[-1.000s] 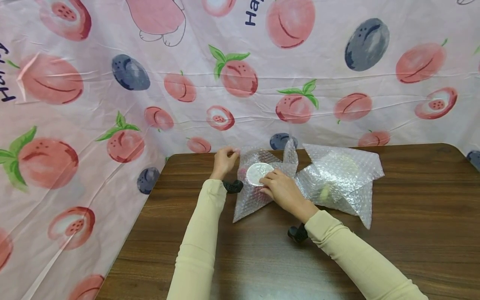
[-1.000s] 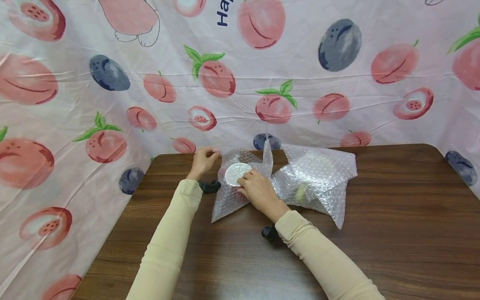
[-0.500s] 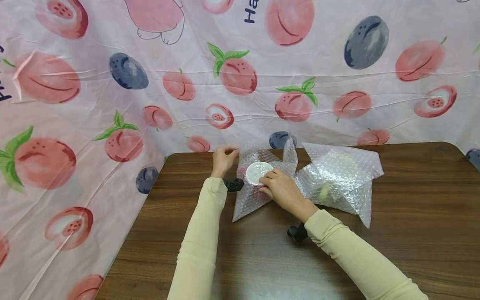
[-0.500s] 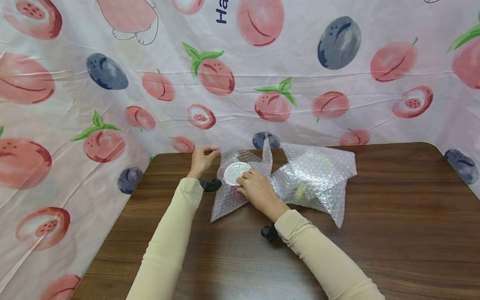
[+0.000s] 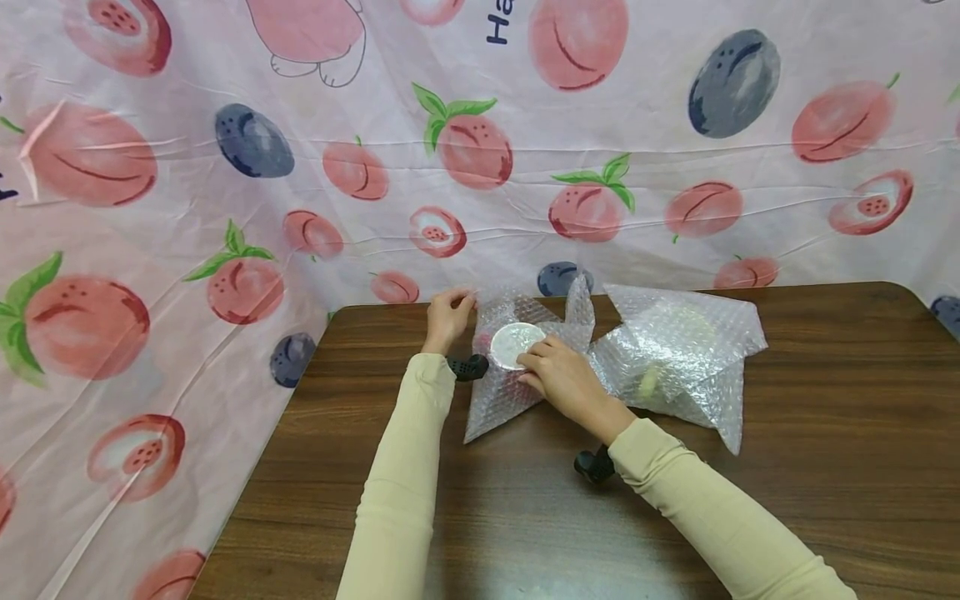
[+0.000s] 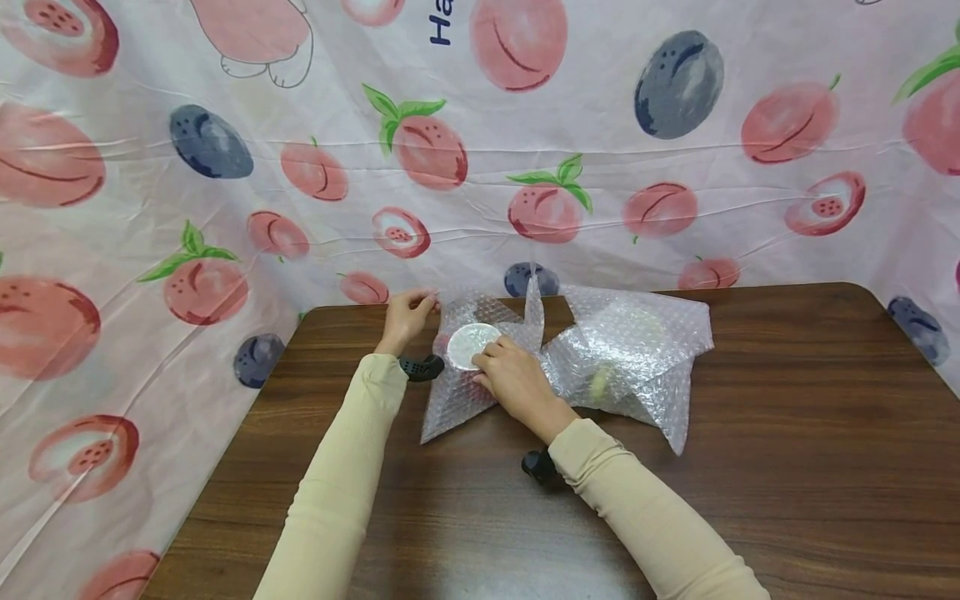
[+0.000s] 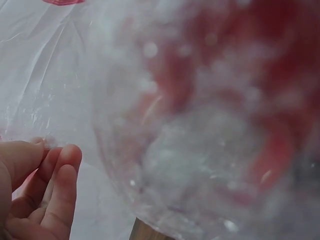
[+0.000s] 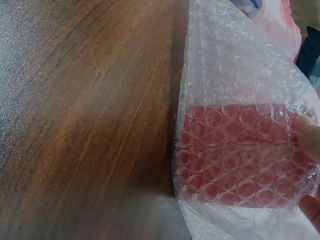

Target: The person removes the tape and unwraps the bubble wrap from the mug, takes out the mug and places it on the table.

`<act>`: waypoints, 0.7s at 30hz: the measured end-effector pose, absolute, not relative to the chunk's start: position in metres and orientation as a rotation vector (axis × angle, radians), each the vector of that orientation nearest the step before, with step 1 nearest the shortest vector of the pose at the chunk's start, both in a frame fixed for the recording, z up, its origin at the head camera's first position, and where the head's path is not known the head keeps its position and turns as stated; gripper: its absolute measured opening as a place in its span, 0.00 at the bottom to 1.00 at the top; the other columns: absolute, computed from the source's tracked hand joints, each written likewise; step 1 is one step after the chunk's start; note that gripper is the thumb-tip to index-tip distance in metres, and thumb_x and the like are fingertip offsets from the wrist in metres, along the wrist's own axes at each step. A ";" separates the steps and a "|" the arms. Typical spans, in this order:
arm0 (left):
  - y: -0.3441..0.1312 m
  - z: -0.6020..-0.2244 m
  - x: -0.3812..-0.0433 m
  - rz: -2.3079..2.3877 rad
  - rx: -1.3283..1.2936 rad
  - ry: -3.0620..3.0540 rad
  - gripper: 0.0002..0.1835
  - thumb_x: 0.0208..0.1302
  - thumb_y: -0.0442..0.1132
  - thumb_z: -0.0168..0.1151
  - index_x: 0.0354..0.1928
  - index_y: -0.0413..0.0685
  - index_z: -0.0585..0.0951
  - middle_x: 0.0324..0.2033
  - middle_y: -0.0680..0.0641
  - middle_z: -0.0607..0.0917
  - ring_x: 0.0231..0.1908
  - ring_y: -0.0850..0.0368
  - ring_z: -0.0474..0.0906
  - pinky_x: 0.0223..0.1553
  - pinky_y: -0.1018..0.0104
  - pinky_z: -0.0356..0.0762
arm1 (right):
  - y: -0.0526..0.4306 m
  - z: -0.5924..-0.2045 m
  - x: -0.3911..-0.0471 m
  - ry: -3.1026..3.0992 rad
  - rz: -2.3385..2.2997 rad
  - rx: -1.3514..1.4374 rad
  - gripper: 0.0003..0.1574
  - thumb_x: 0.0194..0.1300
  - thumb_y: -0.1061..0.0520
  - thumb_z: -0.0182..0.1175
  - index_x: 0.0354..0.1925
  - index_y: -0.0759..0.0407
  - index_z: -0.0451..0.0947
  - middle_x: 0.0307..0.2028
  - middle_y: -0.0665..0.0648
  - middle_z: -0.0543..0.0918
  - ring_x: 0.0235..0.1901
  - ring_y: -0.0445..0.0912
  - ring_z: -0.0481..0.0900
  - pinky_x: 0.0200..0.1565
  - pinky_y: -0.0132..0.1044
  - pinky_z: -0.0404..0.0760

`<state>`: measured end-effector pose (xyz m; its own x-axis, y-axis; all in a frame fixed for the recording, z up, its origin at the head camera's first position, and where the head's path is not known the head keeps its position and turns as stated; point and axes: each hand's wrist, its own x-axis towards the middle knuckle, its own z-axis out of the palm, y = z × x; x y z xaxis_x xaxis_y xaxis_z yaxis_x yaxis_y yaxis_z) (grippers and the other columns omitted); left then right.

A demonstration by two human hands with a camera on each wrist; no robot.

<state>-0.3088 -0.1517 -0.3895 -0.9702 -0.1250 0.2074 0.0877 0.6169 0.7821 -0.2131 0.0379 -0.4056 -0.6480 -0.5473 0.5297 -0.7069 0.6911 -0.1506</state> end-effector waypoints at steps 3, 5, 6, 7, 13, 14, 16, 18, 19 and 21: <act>-0.152 -0.390 -0.311 -1.288 0.016 -2.633 0.11 0.62 0.37 0.53 0.37 0.37 0.82 0.33 0.41 0.83 0.40 0.52 0.74 0.40 0.64 0.69 | 0.038 -0.406 -0.213 -2.453 0.483 0.973 0.12 0.53 0.55 0.63 0.36 0.58 0.79 0.34 0.53 0.80 0.37 0.48 0.73 0.40 0.38 0.73; -0.157 -0.402 -0.320 -1.301 -0.061 -2.599 0.13 0.62 0.43 0.53 0.37 0.42 0.82 0.30 0.47 0.83 0.38 0.57 0.75 0.41 0.67 0.70 | 0.038 -0.406 -0.214 -2.453 0.482 0.975 0.12 0.53 0.55 0.63 0.36 0.58 0.79 0.34 0.53 0.80 0.37 0.48 0.73 0.40 0.38 0.73; -0.164 -0.421 -0.337 -1.312 -0.098 -2.596 0.14 0.62 0.45 0.53 0.39 0.44 0.82 0.30 0.49 0.83 0.39 0.58 0.75 0.41 0.67 0.70 | 0.038 -0.406 -0.214 -2.454 0.482 0.975 0.12 0.53 0.55 0.63 0.36 0.58 0.79 0.34 0.53 0.80 0.37 0.48 0.73 0.40 0.38 0.73; -0.175 -0.450 -0.363 -1.313 -0.132 -2.595 0.14 0.61 0.48 0.53 0.40 0.49 0.82 0.29 0.52 0.83 0.39 0.61 0.75 0.42 0.67 0.70 | 0.038 -0.406 -0.214 -2.456 0.483 0.976 0.12 0.53 0.55 0.63 0.36 0.58 0.79 0.34 0.53 0.80 0.37 0.48 0.73 0.40 0.38 0.73; -0.212 -0.560 -0.459 -1.331 -0.303 -2.597 0.21 0.55 0.62 0.52 0.47 0.63 0.79 0.34 0.58 0.82 0.40 0.65 0.75 0.46 0.65 0.70 | 0.038 -0.405 -0.213 -2.460 0.487 0.975 0.12 0.53 0.55 0.63 0.36 0.58 0.79 0.34 0.53 0.79 0.37 0.48 0.73 0.40 0.38 0.73; -0.208 -0.551 -0.450 -1.332 -0.315 -2.601 0.22 0.56 0.60 0.52 0.48 0.60 0.78 0.36 0.56 0.82 0.41 0.63 0.75 0.46 0.65 0.70 | 0.038 -0.405 -0.213 -2.459 0.488 0.975 0.12 0.53 0.55 0.63 0.36 0.58 0.79 0.34 0.53 0.79 0.38 0.48 0.73 0.40 0.38 0.73; -0.202 -0.534 -0.436 -1.348 -0.338 -2.616 0.23 0.59 0.56 0.53 0.51 0.53 0.77 0.43 0.51 0.80 0.45 0.60 0.74 0.48 0.65 0.69 | 0.038 -0.405 -0.213 -2.457 0.489 0.975 0.12 0.53 0.55 0.63 0.36 0.59 0.79 0.34 0.53 0.79 0.37 0.48 0.73 0.39 0.38 0.73; -0.198 -0.521 -0.426 -1.401 -0.349 -2.647 0.24 0.61 0.52 0.52 0.55 0.48 0.73 0.49 0.47 0.77 0.49 0.57 0.71 0.50 0.65 0.67 | 0.038 -0.405 -0.213 -2.456 0.489 0.975 0.12 0.53 0.55 0.63 0.36 0.59 0.79 0.34 0.53 0.79 0.37 0.48 0.73 0.39 0.38 0.73; -0.197 -0.517 -0.423 -1.430 -0.352 -2.662 0.25 0.61 0.51 0.52 0.57 0.46 0.71 0.51 0.46 0.75 0.50 0.56 0.71 0.51 0.64 0.67 | 0.038 -0.405 -0.213 -2.454 0.490 0.975 0.12 0.53 0.55 0.63 0.36 0.59 0.79 0.34 0.53 0.79 0.37 0.48 0.73 0.39 0.38 0.73; -0.195 -0.514 -0.420 -1.458 -0.371 -2.642 0.26 0.61 0.49 0.53 0.58 0.43 0.70 0.50 0.45 0.75 0.49 0.55 0.72 0.48 0.67 0.68 | 0.038 -0.405 -0.213 -2.453 0.487 0.978 0.12 0.53 0.55 0.63 0.36 0.59 0.79 0.34 0.53 0.79 0.37 0.48 0.73 0.39 0.38 0.73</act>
